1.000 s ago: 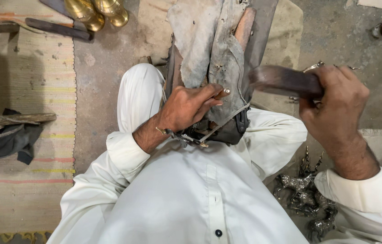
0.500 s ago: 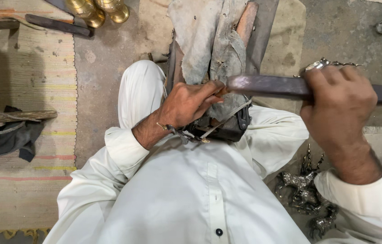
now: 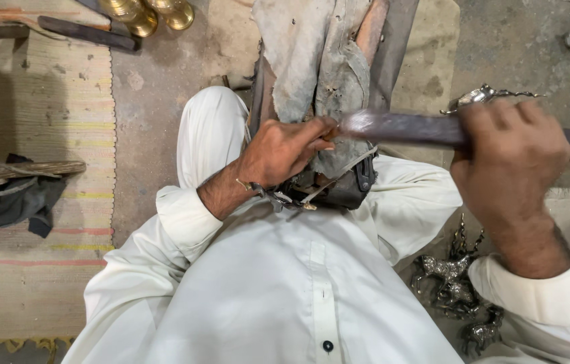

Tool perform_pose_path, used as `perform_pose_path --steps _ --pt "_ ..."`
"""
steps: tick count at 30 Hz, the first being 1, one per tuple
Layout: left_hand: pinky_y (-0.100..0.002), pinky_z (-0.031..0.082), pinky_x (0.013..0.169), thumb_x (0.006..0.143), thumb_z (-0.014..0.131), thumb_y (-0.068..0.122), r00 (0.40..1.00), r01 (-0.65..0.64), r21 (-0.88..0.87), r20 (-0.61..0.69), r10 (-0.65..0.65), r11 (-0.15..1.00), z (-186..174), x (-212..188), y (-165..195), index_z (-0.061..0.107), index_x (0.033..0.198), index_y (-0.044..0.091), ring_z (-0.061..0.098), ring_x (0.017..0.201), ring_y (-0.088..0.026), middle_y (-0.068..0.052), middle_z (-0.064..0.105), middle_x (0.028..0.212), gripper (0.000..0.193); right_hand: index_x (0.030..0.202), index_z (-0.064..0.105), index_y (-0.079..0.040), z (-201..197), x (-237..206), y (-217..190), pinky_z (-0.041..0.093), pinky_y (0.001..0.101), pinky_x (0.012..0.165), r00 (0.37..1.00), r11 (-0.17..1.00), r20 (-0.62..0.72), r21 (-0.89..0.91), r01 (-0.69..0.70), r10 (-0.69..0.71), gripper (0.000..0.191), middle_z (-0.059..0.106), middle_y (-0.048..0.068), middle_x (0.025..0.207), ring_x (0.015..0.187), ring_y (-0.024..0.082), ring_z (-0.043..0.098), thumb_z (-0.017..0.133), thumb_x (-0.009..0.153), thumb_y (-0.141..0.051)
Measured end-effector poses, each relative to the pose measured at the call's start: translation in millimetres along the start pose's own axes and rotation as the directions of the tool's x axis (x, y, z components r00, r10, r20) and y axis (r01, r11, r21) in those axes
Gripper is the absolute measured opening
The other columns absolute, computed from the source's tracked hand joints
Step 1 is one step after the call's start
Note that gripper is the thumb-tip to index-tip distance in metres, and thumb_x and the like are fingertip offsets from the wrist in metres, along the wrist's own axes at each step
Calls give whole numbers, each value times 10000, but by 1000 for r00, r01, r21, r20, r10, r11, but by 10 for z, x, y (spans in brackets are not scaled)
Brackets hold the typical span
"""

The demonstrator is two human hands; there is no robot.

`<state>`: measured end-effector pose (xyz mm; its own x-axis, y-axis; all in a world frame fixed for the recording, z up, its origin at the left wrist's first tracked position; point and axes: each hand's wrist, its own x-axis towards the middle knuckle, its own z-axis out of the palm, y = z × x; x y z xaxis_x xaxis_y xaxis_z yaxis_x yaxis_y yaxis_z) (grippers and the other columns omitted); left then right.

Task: The person sits cross-legged on the floor with a leather work cushion on their lap and hammers a small silver animal figurine using a wooden mallet and a punch, repositioning the figurine between strikes. They set the finished piece aside and pick up another figurine to continue hammering.

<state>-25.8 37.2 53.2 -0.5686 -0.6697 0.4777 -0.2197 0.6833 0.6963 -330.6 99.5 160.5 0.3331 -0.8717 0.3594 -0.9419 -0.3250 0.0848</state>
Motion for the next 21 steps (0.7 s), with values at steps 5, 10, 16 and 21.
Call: perform_pose_path --steps 5,10,16,21 --pt "-367 627 731 942 751 12 1000 -29 -22 -3 29 999 10 -7 -23 577 1264 23 773 917 -290 -138 764 1055 366 1066 639 -24 -14 51 -51 468 361 775 998 986 1 153 -59 60 279 638 102 967 896 291 621 722 812 56" --pt "-368 629 736 945 756 24 999 -39 10 -7 39 999 36 -5 -42 575 1254 23 771 895 -283 -125 767 1059 358 1073 672 -19 -92 85 -106 480 384 764 998 995 13 80 -57 56 277 671 114 955 871 305 635 779 830 59" --pt "-367 628 709 911 718 -56 998 -59 -1 16 59 998 21 -37 -69 571 1311 9 783 924 -286 -144 760 1031 430 970 705 -43 -48 34 -105 453 415 664 999 993 -12 -114 41 -43 327 664 107 842 763 319 620 781 669 59" --pt "-373 622 690 888 754 -34 997 -80 24 9 80 996 18 -26 -71 579 1288 7 770 879 -302 -147 762 1000 438 1063 679 -45 27 -42 -65 439 384 743 999 999 25 37 -26 25 256 645 85 919 824 288 602 750 830 33"
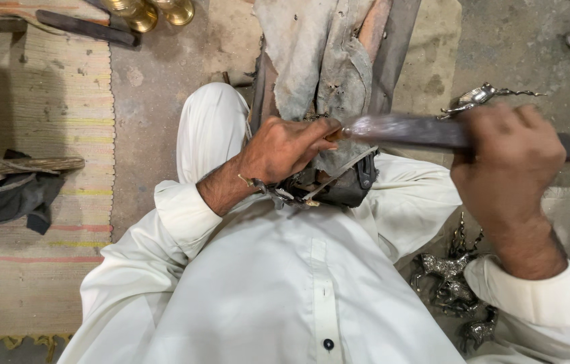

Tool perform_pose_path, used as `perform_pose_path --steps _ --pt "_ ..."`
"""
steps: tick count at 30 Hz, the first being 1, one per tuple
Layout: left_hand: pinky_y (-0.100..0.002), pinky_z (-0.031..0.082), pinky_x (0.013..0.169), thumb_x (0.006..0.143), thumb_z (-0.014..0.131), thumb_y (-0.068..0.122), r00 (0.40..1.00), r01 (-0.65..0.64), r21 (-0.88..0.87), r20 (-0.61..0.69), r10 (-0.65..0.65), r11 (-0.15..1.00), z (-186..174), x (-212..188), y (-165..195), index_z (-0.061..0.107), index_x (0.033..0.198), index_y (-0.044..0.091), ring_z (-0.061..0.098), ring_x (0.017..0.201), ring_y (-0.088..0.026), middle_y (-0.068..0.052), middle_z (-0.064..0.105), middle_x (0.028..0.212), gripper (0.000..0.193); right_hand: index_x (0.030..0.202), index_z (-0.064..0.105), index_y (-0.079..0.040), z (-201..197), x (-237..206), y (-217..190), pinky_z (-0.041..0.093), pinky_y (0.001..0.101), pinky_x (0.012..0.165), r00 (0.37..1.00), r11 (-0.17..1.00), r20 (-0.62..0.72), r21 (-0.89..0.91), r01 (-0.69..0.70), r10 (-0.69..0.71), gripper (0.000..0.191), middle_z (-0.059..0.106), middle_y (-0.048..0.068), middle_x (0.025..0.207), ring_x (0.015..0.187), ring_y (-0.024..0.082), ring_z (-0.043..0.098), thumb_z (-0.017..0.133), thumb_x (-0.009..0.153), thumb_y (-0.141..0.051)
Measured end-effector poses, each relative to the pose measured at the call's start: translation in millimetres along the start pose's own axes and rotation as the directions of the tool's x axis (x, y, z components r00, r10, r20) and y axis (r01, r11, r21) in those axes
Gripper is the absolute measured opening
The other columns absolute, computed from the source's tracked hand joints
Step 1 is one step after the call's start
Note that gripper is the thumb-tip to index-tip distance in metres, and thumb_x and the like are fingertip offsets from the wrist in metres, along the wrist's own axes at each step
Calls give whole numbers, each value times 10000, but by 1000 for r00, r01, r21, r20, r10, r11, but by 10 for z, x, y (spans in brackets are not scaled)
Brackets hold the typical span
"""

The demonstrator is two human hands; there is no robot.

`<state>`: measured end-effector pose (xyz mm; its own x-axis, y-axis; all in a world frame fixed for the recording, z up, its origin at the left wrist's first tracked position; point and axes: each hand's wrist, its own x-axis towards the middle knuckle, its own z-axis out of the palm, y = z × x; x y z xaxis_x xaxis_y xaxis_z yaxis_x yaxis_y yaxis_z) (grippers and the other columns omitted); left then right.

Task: The person sits cross-legged on the floor with a leather work cushion on their lap and hammers a small silver animal figurine using a wooden mallet and a punch, repositioning the figurine between strikes. They set the finished piece aside and pick up another figurine to continue hammering.

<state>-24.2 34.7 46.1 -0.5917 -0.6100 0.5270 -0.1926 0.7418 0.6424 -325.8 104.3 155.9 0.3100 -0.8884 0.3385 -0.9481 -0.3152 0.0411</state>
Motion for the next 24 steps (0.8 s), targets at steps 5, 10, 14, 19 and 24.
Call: perform_pose_path --steps 5,10,14,19,24 --pt "-359 624 701 934 759 2 999 -20 -10 -31 20 1000 11 24 2 569 1234 14 774 877 -280 -135 773 1037 355 1099 665 -57 -39 -23 8 462 370 800 999 999 -35 34 -27 28 268 651 80 992 895 289 607 722 854 35" --pt "-367 612 670 942 755 26 999 -47 25 1 47 999 -1 7 -10 583 1254 -1 771 847 -284 -128 771 969 358 975 712 -25 -17 -25 -45 442 428 649 997 994 -66 -101 34 -41 320 679 126 859 754 329 628 783 674 59" --pt "-361 608 641 951 781 60 999 -27 29 17 27 999 14 9 -17 593 1244 12 769 800 -270 -128 769 933 351 1119 656 4 10 -62 -11 489 383 804 998 996 -66 93 -11 17 265 672 123 1021 918 308 645 765 878 33" --pt "-321 642 722 941 678 -52 998 -68 -17 -12 68 998 10 6 -27 553 1305 1 800 961 -247 -143 773 1098 388 1082 690 -16 1 -111 6 469 379 752 998 998 -13 5 -64 64 240 683 107 993 848 285 626 764 864 53" --pt "-351 632 687 905 708 -31 997 -69 32 23 69 997 -2 2 -34 592 1302 24 778 854 -274 -129 782 1005 417 1066 699 -25 -43 -67 -112 460 397 721 998 998 -55 40 -41 43 298 657 120 915 814 311 609 789 800 73"
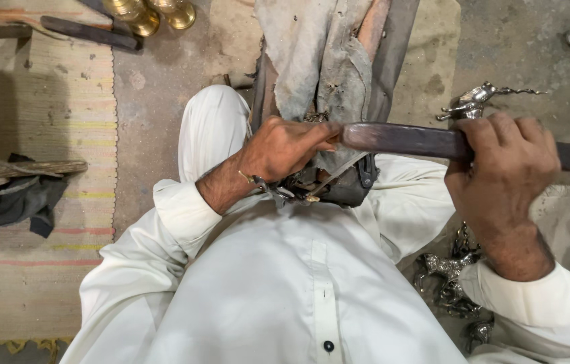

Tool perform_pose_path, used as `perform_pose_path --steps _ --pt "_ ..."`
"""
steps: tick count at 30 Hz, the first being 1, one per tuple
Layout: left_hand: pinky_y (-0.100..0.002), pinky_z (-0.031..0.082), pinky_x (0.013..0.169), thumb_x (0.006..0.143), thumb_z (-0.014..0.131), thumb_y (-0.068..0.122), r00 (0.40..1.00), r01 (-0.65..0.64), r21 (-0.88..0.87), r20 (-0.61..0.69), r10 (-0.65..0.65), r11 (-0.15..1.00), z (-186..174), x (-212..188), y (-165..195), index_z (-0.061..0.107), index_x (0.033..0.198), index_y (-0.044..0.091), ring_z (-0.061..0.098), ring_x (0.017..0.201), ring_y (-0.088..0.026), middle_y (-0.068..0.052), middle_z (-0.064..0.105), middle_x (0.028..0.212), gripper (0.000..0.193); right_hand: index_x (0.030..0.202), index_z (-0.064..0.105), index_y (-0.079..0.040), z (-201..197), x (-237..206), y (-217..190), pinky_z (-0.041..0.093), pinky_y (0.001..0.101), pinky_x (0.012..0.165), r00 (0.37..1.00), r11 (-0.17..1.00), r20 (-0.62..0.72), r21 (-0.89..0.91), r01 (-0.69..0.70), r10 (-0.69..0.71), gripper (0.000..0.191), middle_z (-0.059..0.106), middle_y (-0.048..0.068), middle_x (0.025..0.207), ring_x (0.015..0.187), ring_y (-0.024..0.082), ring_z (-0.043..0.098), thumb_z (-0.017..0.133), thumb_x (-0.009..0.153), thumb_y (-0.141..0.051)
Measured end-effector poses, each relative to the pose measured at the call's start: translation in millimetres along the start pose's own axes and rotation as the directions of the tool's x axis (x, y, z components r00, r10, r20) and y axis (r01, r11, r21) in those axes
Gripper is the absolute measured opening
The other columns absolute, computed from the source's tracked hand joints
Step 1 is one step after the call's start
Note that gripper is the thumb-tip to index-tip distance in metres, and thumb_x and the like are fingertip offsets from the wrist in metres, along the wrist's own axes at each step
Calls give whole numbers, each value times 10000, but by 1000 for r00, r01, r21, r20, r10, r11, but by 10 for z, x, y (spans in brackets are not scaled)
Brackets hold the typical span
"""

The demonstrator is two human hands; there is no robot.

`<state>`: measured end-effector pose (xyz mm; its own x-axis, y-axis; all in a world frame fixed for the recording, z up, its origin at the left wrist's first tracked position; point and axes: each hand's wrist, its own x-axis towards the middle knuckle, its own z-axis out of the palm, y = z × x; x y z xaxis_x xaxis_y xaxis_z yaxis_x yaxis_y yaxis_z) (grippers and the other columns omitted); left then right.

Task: The person sits cross-legged on the floor with a leather work cushion on their lap and hammers a small silver animal figurine using a wooden mallet and a punch, repositioning the figurine between strikes. They set the finished piece aside and pick up another figurine to continue hammering.

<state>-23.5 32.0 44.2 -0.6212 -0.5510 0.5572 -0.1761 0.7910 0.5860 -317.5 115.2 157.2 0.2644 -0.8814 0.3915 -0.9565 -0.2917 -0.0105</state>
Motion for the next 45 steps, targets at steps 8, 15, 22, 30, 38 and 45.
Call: perform_pose_path --steps 8,15,22,30,38,45 --pt "-329 641 721 965 724 12 1000 -8 -17 24 8 1000 -12 -13 -20 569 1311 19 791 932 -252 -130 775 1073 379 1076 678 -43 2 -44 -18 445 412 740 1000 999 -6 -32 -13 13 348 640 105 956 866 318 602 736 753 73" --pt "-341 638 722 979 772 96 998 -68 56 -9 69 996 -13 -5 -14 589 1276 31 779 895 -259 -122 777 1035 354 1078 683 -71 159 -219 72 425 384 754 997 997 10 12 -74 74 202 600 64 901 837 286 570 732 896 1" --pt "-329 634 683 985 747 76 999 -38 1 19 38 999 -24 2 -20 593 1288 29 784 851 -240 -97 773 992 343 1037 722 -68 100 -219 58 425 420 747 999 994 -4 -102 -34 34 215 633 89 886 836 315 593 766 838 -1" --pt "-317 648 709 984 723 124 997 -76 69 8 76 995 1 -53 -42 602 1291 42 782 853 -224 -81 785 1005 340 1001 658 -51 102 -211 28 417 403 709 997 998 -37 17 -64 65 167 614 86 885 781 305 552 738 879 31" --pt "-315 647 708 1015 697 103 995 -72 49 76 68 996 35 -57 -82 613 1289 57 793 865 -197 -49 790 1003 291 987 653 -51 130 -237 40 432 411 725 997 998 -47 20 -59 60 241 617 100 878 807 321 579 725 781 52" --pt "-310 646 707 996 727 95 995 -80 41 69 77 996 14 -47 -86 615 1281 61 793 878 -198 -49 790 1002 308 1044 645 -37 141 -234 29 417 397 729 994 984 -39 151 -96 102 199 620 97 912 824 305 559 723 873 29"
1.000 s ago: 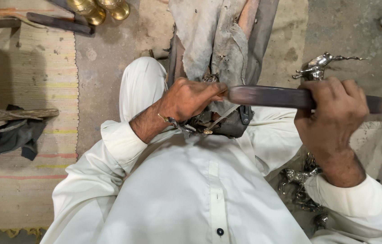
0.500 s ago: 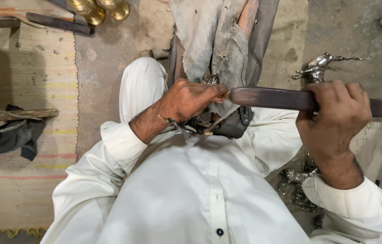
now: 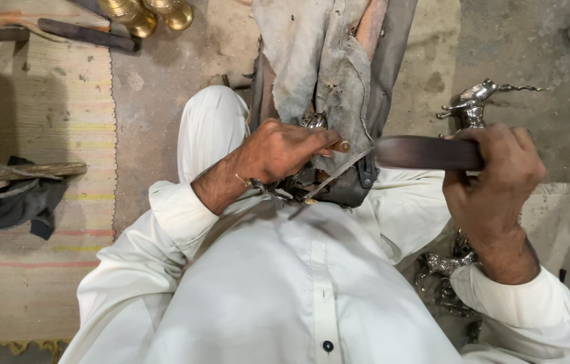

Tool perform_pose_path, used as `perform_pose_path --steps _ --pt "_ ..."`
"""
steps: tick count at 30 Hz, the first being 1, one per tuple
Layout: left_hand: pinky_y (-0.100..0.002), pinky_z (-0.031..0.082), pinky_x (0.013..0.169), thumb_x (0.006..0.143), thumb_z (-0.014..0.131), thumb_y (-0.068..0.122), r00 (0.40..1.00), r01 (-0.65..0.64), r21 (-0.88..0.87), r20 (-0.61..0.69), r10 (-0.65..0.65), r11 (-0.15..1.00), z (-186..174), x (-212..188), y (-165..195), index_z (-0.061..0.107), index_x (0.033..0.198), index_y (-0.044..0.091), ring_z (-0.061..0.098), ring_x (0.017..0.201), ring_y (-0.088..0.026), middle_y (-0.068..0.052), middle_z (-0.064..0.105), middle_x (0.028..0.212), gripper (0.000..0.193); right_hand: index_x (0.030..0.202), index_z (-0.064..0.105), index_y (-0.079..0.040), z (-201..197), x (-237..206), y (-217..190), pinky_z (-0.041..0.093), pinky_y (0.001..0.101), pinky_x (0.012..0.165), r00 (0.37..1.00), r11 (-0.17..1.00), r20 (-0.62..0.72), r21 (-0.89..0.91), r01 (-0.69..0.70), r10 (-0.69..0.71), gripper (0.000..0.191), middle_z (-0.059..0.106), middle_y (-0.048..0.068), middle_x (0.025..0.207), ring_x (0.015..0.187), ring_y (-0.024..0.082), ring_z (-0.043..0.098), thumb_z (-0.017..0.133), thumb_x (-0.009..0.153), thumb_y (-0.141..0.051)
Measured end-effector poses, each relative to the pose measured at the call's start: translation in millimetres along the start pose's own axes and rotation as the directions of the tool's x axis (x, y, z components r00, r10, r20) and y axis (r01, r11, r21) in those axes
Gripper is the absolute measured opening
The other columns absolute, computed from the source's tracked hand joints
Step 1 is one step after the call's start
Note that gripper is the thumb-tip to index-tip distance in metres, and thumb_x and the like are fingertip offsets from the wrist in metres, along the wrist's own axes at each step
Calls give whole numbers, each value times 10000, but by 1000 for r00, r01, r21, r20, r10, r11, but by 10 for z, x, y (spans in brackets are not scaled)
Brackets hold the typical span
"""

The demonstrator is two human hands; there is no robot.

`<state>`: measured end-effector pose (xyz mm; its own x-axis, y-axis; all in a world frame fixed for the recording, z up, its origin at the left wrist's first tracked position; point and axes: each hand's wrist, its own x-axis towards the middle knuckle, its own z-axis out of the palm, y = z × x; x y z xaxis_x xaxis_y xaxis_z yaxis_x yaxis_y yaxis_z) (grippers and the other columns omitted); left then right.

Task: The person sits cross-legged on the floor with a leather work cushion on their lap and hammers a small silver animal figurine using a wooden mallet and a punch, repositioning the figurine between strikes. They set the finished piece aside and pick up another figurine to continue hammering.

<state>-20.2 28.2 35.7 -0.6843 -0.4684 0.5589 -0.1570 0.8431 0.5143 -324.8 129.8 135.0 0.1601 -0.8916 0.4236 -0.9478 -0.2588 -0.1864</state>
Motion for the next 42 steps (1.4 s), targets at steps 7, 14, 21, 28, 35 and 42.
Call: perform_pose_path --steps 7,14,21,28,35,42 --pt "-324 651 720 960 736 73 1000 5 -1 -8 -5 1000 16 -19 -10 637 1269 67 791 895 -199 -52 796 994 325 1028 656 -61 -7 38 -47 405 395 682 999 999 34 -36 -14 15 171 612 86 864 784 297 560 748 914 27" --pt "-282 658 756 1014 760 79 940 199 -236 -229 -253 951 -47 -121 -10 629 1216 54 789 900 -172 -96 779 1008 242 1095 684 -41 245 -220 227 484 389 727 968 989 204 -34 -141 145 241 679 112 928 847 283 650 755 866 -13" --pt "-218 616 665 973 739 20 549 538 -741 -54 -834 402 -236 -296 38 566 1263 14 717 768 -59 -59 749 852 338 1036 647 1 1136 -900 413 493 273 691 622 423 569 455 -783 538 283 677 0 852 753 103 602 830 840 -87" --pt "-248 665 708 949 747 10 594 581 -730 77 -801 360 -243 -212 -63 573 1263 3 742 845 -85 -50 749 919 359 1220 637 -46 1449 -1295 184 531 278 694 438 -96 771 535 -839 463 338 648 2 810 754 117 624 731 918 -165" --pt "-293 658 691 949 763 68 737 604 -574 138 -662 553 -164 197 -198 601 1266 11 782 790 -125 -81 790 954 361 1275 632 -24 1301 -1151 224 506 310 653 426 -139 819 507 -850 384 358 586 10 783 706 130 571 704 955 -167" --pt "-371 619 648 884 802 121 811 584 -363 249 -529 726 -160 588 -225 594 1260 7 810 715 -196 -127 804 866 445 1335 630 -66 1145 -831 289 531 295 682 474 -82 823 521 -850 314 413 592 22 733 689 138 604 657 967 -250"
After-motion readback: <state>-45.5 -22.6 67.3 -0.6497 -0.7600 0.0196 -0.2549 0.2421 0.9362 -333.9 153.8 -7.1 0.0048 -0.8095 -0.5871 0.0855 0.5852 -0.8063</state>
